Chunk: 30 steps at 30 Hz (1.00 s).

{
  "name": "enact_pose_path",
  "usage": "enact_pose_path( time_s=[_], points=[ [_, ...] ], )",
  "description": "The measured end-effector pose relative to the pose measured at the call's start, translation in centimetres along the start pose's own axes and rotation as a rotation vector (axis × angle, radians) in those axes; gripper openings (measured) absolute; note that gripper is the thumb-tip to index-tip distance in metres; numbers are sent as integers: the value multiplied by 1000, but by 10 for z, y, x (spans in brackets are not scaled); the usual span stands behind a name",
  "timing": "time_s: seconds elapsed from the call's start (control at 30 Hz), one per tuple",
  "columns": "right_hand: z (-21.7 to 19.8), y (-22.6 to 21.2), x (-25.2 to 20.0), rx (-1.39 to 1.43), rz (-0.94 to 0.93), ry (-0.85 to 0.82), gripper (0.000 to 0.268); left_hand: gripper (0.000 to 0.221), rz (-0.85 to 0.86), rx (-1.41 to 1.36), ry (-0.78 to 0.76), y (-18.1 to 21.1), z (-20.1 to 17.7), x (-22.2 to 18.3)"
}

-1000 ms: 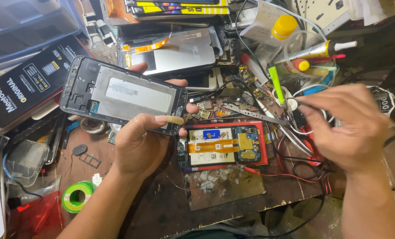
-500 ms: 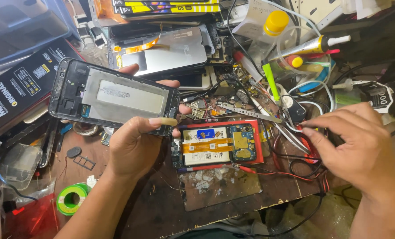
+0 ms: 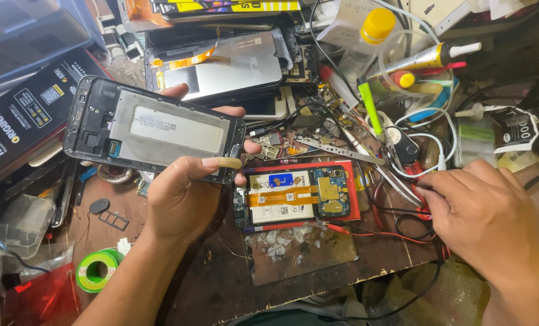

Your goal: Connecting ribbon cables and assembling components of a smartphone on a repair bench.

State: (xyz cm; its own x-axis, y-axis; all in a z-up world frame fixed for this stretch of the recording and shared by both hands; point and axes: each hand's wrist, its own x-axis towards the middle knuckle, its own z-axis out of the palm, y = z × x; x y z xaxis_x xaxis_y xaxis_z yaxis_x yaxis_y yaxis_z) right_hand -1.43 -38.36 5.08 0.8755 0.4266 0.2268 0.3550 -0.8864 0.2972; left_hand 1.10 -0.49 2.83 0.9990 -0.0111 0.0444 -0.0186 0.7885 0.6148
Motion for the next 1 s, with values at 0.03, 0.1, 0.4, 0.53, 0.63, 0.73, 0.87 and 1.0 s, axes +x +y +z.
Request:
enact_pose_path(
  time_s=[0.03, 0.1, 0.4, 0.53, 0.63, 0.73, 0.87, 1.0],
  points=[
    [1, 0, 1, 0, 0, 0, 16, 75, 0, 0, 0, 0, 0, 0],
    [5, 0, 4, -66, -44, 10, 17, 74, -1, 0, -6, 0, 0, 0],
    [5, -5, 8, 306, 25, -44, 24, 77, -12, -64, 19, 0, 1, 1],
    [-3, -4, 5, 342, 84, -56, 35, 76, -12, -39, 41, 0, 1, 1],
    [-4, -4, 4, 305, 174, -81, 35, 75, -19, -53, 45, 0, 2, 2],
    [-1, -3, 4, 293, 176, 6, 28, 77, -27, -67, 50, 0, 2, 1],
    [2, -1, 2, 269, 192, 18, 41, 74, -22, -27, 52, 1, 2, 1],
    [5, 4, -3, 203, 234, 51, 41, 74, -33, -26, 60, 2, 4, 2]
  ],
)
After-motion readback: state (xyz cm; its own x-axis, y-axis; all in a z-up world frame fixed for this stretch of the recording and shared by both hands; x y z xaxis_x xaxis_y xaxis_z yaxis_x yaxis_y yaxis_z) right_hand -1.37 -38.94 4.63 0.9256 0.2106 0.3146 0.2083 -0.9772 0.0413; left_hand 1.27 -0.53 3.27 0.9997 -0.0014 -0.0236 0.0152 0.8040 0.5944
